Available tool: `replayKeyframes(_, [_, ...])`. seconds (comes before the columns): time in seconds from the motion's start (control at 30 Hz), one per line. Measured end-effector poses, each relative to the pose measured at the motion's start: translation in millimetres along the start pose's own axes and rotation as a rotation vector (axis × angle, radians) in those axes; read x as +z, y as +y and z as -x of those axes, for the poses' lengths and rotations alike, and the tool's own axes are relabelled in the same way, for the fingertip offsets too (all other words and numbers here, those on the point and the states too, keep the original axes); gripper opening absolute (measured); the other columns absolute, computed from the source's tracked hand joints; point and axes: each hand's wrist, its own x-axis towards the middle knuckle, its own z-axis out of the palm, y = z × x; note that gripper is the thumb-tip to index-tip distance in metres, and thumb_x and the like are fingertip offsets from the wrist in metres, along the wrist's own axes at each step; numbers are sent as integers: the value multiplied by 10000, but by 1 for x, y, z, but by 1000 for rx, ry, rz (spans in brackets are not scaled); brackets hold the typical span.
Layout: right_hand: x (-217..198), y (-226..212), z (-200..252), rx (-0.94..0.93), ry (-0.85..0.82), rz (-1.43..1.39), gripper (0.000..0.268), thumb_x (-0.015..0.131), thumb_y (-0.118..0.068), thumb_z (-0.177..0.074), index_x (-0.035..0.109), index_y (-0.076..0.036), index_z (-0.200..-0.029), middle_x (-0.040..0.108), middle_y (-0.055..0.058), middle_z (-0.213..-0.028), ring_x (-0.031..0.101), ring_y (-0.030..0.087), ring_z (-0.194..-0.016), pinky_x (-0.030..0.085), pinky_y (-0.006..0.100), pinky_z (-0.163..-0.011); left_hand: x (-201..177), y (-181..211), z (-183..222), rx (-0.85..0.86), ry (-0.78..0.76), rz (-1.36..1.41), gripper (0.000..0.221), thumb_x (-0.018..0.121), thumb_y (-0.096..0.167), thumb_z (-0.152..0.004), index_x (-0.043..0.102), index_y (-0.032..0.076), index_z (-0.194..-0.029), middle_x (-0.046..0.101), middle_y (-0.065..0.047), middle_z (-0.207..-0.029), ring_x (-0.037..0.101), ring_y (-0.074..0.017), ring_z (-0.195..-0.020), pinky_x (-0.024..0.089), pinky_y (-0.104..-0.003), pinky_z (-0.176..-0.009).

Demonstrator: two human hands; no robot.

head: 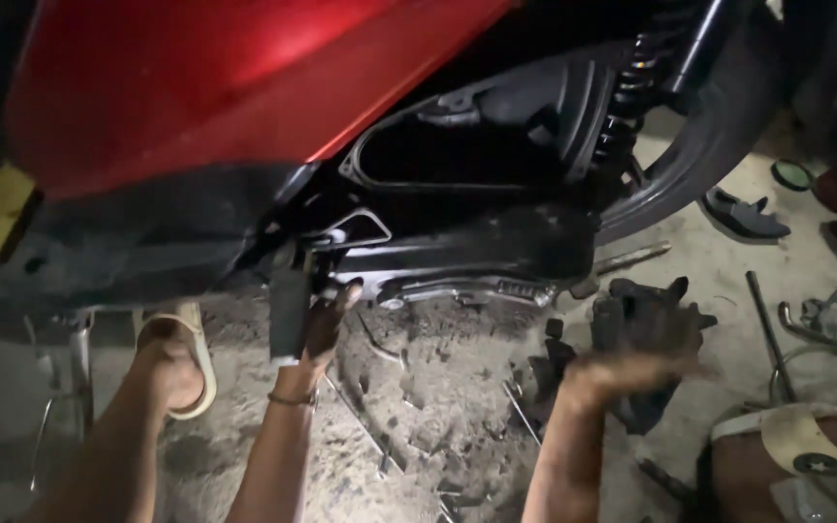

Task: Removing the engine cover of a motorcycle using a T-handle wrench

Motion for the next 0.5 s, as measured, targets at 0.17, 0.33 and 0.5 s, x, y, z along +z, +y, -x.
replayKeyframes(0.17, [121, 47, 38, 67, 204, 108, 966, 629, -618, -940, 324, 56, -1561, 304, 390, -1588, 377, 403, -1485, 293, 507, -1257, 22, -130, 14, -161, -31, -94, 775, 893, 414, -762, 589, 69, -1386, 677, -150, -1293, 644, -255, -1187, 512, -412, -1047])
replayKeyframes(0.33, [92, 52, 12, 280, 276, 177, 555, 562, -604, -899, 795, -126, -1059, 745, 116, -1023, 737, 216, -933, 602, 341, -928, 17, -87, -8, -367, -56, 69, 826, 923, 318, -719, 550, 81, -1417, 646, -156, -1354, 600, -309, -1270, 487, -474, -1085])
replayKeyframes(0.5, [61, 68, -15, 245, 257, 248, 299, 765, -428, -853, 809, -138, -911, 755, 82, -883, 742, 186, -761, 645, 336, -794, 4, -17, 1, -341, 24, -36, 882, 965, 335, -642, 565, 186, -1414, 678, -69, -1325, 634, -213, -1234, 552, -394, -999])
